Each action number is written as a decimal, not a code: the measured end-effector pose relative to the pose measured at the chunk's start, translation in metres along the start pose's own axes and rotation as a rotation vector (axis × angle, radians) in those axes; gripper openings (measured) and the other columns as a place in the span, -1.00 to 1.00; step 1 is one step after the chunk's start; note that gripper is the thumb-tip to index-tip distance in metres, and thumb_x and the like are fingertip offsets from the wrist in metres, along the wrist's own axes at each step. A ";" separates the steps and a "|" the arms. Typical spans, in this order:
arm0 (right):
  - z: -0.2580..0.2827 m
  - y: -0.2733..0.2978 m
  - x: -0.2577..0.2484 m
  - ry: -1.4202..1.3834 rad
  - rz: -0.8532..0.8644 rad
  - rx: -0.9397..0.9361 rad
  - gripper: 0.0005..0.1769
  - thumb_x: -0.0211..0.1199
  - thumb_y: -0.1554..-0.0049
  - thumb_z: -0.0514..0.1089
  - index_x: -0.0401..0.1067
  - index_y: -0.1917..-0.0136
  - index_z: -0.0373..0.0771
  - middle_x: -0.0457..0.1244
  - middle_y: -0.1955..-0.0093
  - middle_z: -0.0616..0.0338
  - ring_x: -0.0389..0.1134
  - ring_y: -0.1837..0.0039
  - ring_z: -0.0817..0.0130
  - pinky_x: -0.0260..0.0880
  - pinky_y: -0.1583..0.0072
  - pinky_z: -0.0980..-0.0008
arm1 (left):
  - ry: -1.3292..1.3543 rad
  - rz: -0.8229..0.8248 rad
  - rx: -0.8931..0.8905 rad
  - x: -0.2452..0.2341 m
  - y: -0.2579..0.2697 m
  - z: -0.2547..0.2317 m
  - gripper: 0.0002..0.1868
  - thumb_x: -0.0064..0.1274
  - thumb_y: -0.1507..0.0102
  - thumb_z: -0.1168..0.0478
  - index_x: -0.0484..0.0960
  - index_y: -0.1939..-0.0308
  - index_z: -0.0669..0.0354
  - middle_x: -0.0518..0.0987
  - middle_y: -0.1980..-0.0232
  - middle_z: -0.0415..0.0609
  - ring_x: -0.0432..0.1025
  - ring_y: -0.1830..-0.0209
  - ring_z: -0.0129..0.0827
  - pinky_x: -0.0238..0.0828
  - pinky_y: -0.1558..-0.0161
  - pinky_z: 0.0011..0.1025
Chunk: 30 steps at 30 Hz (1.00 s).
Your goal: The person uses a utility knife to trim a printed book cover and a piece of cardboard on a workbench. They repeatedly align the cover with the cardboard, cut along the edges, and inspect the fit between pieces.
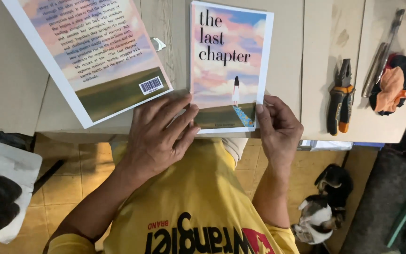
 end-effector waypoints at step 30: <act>-0.010 0.002 -0.005 0.079 -0.054 -0.037 -0.73 0.35 -0.25 -0.21 0.54 -0.20 -0.33 0.35 0.24 0.19 0.26 0.19 0.59 0.32 0.14 0.51 | 0.064 -0.080 0.084 0.000 0.004 0.002 -0.48 0.35 -0.25 -0.06 0.62 -0.18 0.09 0.58 -0.24 0.01 0.43 -0.24 -0.09 0.36 -0.19 -0.12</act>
Point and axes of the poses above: each hand's wrist, its own y-axis away from the middle knuckle, its own x-axis out of the palm, z = x × y, the point moved 10 cm from there along -y, towards the middle knuckle
